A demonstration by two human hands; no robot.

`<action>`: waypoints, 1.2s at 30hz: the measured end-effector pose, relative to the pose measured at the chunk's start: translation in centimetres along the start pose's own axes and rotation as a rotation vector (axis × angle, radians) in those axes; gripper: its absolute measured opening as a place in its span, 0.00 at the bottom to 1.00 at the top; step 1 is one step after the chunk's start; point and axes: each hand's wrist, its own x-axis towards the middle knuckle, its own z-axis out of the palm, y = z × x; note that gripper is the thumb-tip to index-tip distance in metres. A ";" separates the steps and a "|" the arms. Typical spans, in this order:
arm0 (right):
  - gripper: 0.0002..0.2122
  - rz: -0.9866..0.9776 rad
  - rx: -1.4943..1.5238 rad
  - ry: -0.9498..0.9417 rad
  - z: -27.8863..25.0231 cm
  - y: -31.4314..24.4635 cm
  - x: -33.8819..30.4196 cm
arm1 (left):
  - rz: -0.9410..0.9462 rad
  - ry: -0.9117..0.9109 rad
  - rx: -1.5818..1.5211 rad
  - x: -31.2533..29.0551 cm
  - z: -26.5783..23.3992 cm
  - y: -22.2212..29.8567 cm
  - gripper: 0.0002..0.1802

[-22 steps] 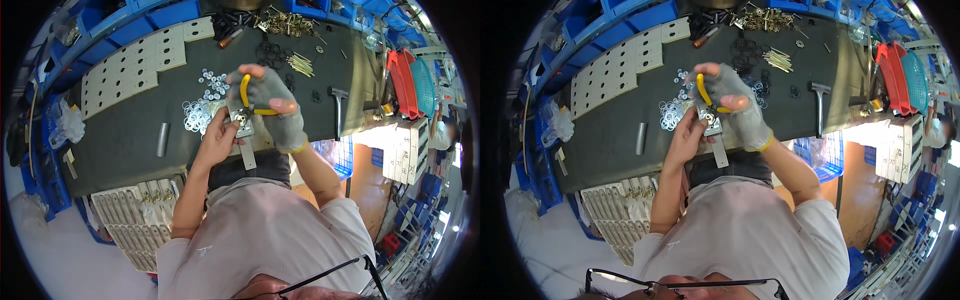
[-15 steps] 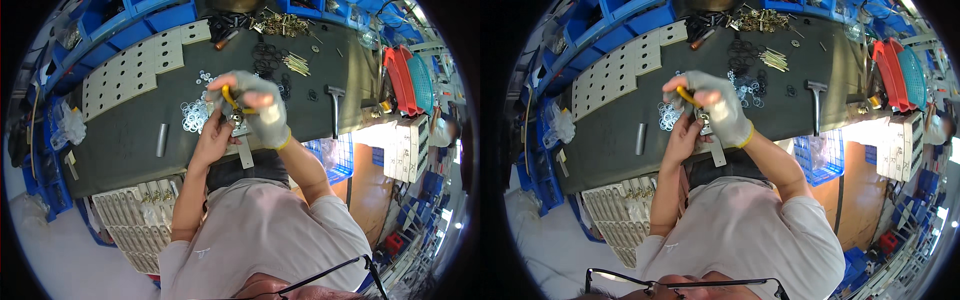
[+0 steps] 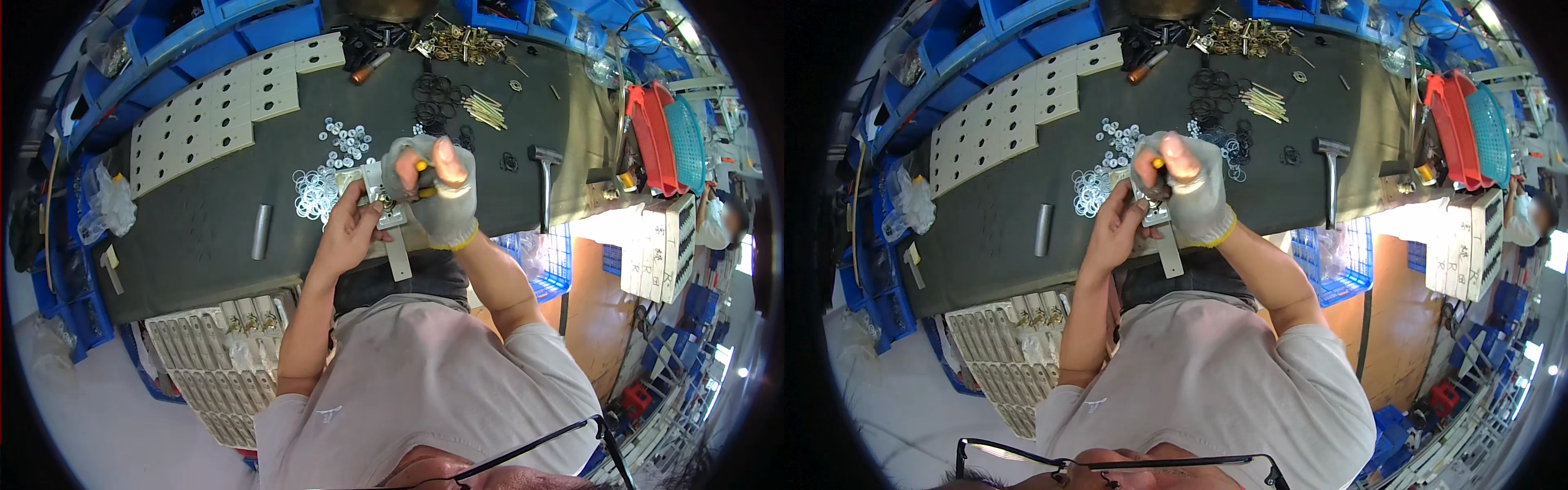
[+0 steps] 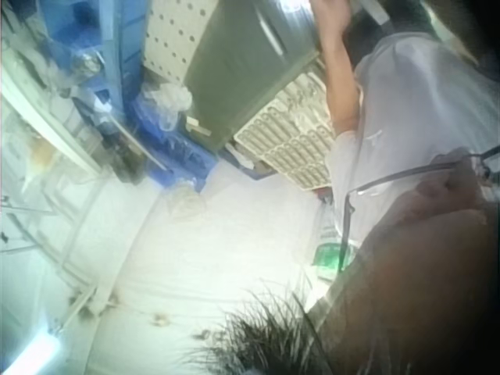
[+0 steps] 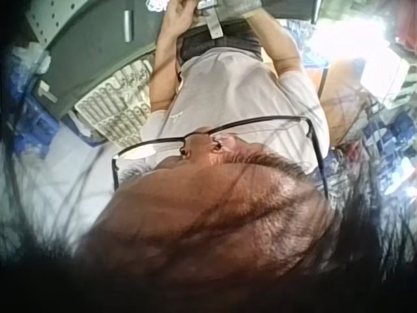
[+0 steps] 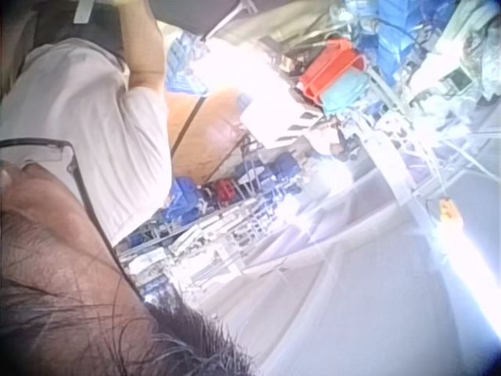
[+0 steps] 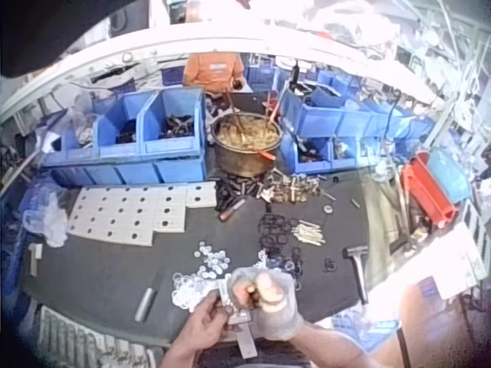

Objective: Manually assembling small metal mechanical components using hand tools like a hammer and pliers at a workstation.

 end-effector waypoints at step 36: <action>0.19 0.397 0.001 0.003 2.7 0.6 6.6 | -0.017 0.006 0.047 -0.2 -0.3 0.1 0.23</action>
